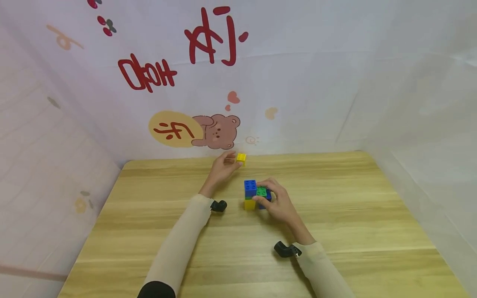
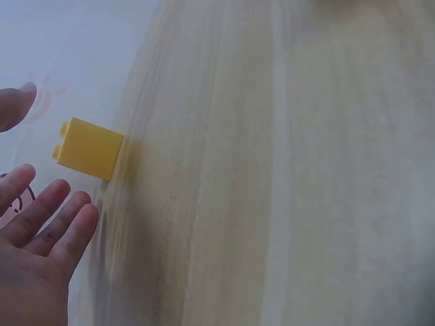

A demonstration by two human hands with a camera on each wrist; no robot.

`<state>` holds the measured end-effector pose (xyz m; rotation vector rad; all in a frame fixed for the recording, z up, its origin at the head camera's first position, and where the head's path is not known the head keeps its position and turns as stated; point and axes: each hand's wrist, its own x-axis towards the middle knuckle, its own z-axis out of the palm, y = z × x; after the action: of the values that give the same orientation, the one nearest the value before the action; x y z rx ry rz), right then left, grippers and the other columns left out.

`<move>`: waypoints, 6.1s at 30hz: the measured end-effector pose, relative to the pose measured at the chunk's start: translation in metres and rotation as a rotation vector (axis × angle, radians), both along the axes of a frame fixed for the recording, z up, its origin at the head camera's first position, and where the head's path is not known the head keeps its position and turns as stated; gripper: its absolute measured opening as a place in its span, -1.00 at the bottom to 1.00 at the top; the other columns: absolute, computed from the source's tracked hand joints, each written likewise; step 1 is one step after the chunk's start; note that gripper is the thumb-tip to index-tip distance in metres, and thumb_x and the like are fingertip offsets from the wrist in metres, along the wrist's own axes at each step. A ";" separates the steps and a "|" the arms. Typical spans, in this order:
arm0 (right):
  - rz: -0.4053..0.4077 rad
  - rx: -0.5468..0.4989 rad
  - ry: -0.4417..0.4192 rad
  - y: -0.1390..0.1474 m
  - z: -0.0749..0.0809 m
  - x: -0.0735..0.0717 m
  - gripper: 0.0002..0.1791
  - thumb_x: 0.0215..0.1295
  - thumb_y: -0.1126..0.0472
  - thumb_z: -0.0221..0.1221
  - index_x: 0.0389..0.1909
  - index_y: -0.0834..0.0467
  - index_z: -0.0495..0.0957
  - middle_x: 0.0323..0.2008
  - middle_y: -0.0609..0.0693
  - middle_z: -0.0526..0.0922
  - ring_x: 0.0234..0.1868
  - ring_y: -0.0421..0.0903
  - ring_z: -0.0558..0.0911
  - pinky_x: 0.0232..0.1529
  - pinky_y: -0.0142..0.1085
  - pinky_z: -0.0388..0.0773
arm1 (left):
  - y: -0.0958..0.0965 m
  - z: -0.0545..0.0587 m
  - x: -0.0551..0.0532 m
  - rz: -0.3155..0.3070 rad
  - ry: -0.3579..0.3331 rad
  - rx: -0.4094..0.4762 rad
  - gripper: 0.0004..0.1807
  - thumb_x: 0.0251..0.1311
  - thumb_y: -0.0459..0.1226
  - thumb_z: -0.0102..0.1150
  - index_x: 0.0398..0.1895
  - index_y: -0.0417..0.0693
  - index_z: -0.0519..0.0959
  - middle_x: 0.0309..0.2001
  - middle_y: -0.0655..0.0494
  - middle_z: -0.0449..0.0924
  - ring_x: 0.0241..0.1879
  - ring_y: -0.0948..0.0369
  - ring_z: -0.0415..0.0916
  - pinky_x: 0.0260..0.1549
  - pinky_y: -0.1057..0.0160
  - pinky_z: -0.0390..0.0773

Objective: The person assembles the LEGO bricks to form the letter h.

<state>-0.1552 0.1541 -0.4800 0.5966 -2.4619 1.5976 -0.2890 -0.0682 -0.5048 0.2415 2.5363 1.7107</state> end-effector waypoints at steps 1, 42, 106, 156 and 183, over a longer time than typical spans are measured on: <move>0.004 0.001 0.002 0.000 0.000 0.000 -0.64 0.23 0.31 0.41 0.05 0.21 0.64 -0.01 0.11 0.66 0.06 -0.05 0.59 0.16 -0.26 0.57 | 0.000 -0.001 -0.001 0.002 -0.004 -0.005 -0.31 0.34 -0.09 0.33 0.48 -0.06 0.36 0.31 -0.11 0.51 0.33 -0.06 0.47 0.38 -0.07 0.50; -0.008 0.014 0.038 0.000 -0.004 0.003 -0.65 0.24 0.30 0.41 0.04 0.19 0.64 -0.03 0.08 0.68 0.04 -0.05 0.62 0.16 -0.28 0.60 | 0.016 -0.021 -0.018 0.058 0.067 -0.079 -0.60 0.21 -0.30 0.45 0.08 -0.20 0.61 0.00 -0.14 0.68 -0.01 0.00 0.67 0.11 0.08 0.70; -0.037 0.036 0.045 0.001 -0.029 -0.010 -0.63 0.24 0.16 0.44 0.06 0.02 0.64 -0.04 -0.05 0.66 0.03 -0.12 0.59 0.16 -0.12 0.60 | 0.001 -0.019 0.048 0.112 0.050 0.263 -0.64 0.15 -0.35 0.49 0.03 -0.15 0.67 0.00 -0.07 0.71 -0.02 0.08 0.68 0.06 0.30 0.72; -0.046 0.002 0.016 -0.001 -0.033 -0.010 -0.59 0.22 0.24 0.43 0.10 0.04 0.63 -0.04 0.03 0.68 -0.01 -0.07 0.59 0.10 -0.18 0.57 | -0.003 0.034 0.099 0.075 0.145 0.451 -0.61 0.15 -0.41 0.46 0.07 -0.22 0.68 0.02 -0.24 0.68 -0.07 0.13 0.68 -0.02 0.35 0.73; -0.030 -0.004 0.017 0.000 -0.031 -0.011 -0.63 0.25 0.20 0.43 0.08 -0.01 0.64 -0.06 -0.05 0.67 -0.03 -0.14 0.58 0.11 -0.18 0.58 | 0.002 0.057 0.117 -0.006 0.246 0.517 -0.61 0.16 -0.49 0.41 0.08 -0.33 0.64 0.08 -0.30 0.64 -0.06 0.15 0.67 -0.02 0.33 0.74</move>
<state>-0.1663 0.1537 -0.5114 0.5674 -2.4432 1.5785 -0.1721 -0.0657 -0.4474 0.5143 2.1727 2.4424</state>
